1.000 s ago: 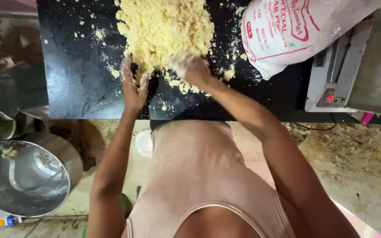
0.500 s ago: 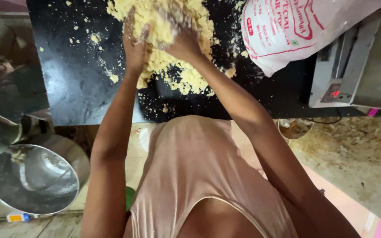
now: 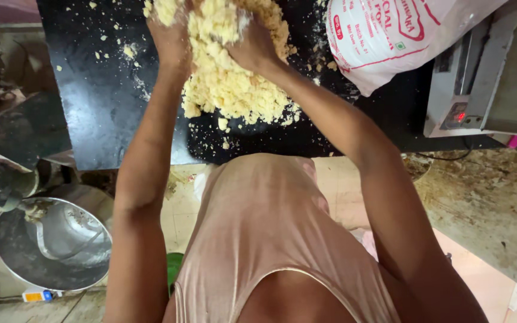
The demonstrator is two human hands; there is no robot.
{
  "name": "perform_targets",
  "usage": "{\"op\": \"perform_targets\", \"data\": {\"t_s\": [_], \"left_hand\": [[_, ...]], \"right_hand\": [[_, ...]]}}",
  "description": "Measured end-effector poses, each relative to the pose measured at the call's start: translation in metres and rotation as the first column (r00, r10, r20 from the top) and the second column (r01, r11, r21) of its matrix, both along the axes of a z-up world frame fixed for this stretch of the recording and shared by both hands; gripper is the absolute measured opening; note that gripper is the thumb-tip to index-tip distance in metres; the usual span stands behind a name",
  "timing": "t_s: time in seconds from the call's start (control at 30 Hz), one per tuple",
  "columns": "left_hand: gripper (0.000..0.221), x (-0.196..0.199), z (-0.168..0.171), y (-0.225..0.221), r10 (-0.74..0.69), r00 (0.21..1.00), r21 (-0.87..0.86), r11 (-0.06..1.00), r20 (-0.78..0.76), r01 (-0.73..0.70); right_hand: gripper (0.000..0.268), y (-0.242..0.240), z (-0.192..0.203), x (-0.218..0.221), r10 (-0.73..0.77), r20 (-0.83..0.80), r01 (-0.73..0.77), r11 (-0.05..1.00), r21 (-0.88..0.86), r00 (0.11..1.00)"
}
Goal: The person mixes yellow crumbly food material with white powder on a black countertop by hand. They use a small tray to add white powder into the pile and combine everything into a uniform mixture.
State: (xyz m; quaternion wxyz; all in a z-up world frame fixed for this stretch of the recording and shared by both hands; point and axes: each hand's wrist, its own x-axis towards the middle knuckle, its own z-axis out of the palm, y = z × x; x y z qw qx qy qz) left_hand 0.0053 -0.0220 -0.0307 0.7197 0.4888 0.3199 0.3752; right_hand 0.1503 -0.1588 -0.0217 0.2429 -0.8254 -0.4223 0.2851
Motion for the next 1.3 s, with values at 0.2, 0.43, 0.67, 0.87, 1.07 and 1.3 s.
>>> {"op": "perform_targets", "data": {"t_s": [0.2, 0.43, 0.67, 0.87, 1.07, 1.3], "left_hand": [[0.073, -0.016, -0.017, 0.038, -0.170, 0.928, 0.087, 0.974, -0.332, 0.210], [0.075, -0.030, -0.026, 0.117, -0.402, 0.766, 0.015, 0.882, -0.502, 0.472], [0.077, 0.013, -0.086, 0.058, -0.253, 0.943, 0.008, 0.965, -0.215, 0.261], [0.098, 0.022, -0.099, 0.010, -0.197, 0.965, -0.293, 0.946, -0.172, 0.141], [0.086, 0.047, -0.090, 0.017, 0.064, 0.984, -0.249, 0.968, 0.166, -0.021], [0.067, 0.022, -0.052, 0.019, -0.155, 0.985, -0.272, 0.953, -0.074, 0.130]], "right_hand": [[0.088, -0.011, 0.032, 0.011, 0.113, -0.166, -0.100, 0.992, 0.081, 0.980], [0.057, -0.086, 0.002, 0.037, -0.141, 0.084, 0.126, 0.979, 0.161, 0.987], [0.098, -0.027, -0.049, -0.019, -0.185, -0.807, 0.731, 0.567, 0.379, 0.561], [0.057, 0.017, -0.066, -0.009, -0.260, -0.783, 0.535, 0.838, 0.108, 0.565], [0.062, 0.026, -0.025, 0.032, -0.231, -0.495, 0.393, 0.885, 0.252, 0.838], [0.067, 0.009, 0.061, 0.029, -0.108, -0.453, 0.176, 0.978, 0.111, 0.885]]}}
